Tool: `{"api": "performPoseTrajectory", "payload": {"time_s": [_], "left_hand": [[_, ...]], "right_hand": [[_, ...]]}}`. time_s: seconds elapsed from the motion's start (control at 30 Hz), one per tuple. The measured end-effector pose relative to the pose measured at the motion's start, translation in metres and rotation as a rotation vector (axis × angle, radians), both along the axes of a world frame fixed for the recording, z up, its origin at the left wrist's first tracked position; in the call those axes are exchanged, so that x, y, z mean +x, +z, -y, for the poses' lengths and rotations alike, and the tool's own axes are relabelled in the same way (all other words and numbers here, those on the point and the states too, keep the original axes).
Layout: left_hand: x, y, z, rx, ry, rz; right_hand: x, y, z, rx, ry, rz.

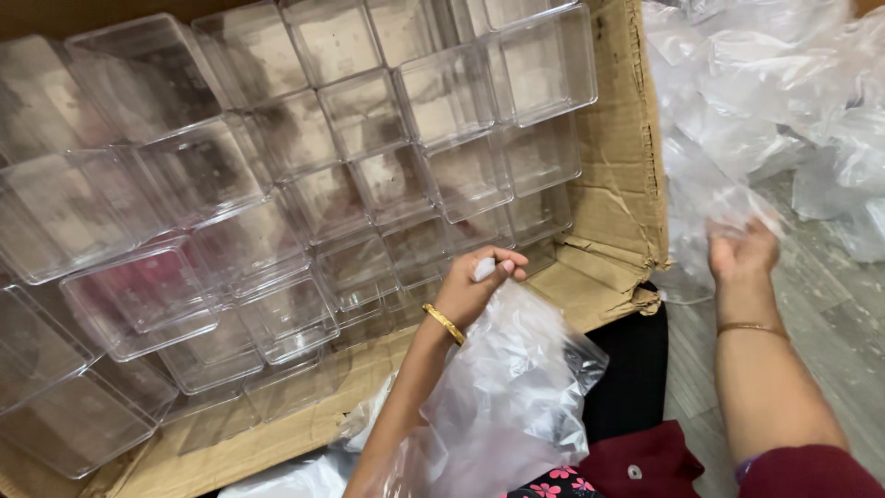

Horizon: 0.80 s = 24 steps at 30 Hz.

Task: The person sits on the floor in front of a large cardboard box filled with clear plastic boxes. They pull plastic bags off each box by hand and place the unwrapped boxes into a grid arrangement inside the cardboard box, setting used bags aside.

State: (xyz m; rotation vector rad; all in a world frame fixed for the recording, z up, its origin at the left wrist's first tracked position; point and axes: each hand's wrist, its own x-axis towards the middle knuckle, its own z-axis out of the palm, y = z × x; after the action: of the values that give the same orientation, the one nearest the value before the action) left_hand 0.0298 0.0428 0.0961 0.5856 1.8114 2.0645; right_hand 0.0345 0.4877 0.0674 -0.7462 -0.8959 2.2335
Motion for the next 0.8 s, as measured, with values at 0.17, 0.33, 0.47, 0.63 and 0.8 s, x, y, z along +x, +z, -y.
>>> {"api": "performPoseTrajectory", "payload": {"time_s": [0.17,0.33,0.47,0.63,0.8], "left_hand": [[-0.001,0.004,0.006,0.069,0.024,-0.003],[0.007,0.015,0.008,0.135,0.04,0.057],[0.009,0.027,0.014,0.262,0.042,0.07],[0.009,0.021,0.035,0.217,0.064,0.164],[0.005,0.009,0.035,0.204,0.186,0.077]], "right_hand": [[-0.001,0.047,0.07,0.683,-0.076,0.101],[0.037,0.078,0.189,0.964,0.393,-0.27],[0.046,0.078,0.254,0.6,1.077,-0.032],[0.046,0.06,0.261,0.867,1.01,0.04],[0.044,0.057,0.25,1.048,0.93,0.067]]}}
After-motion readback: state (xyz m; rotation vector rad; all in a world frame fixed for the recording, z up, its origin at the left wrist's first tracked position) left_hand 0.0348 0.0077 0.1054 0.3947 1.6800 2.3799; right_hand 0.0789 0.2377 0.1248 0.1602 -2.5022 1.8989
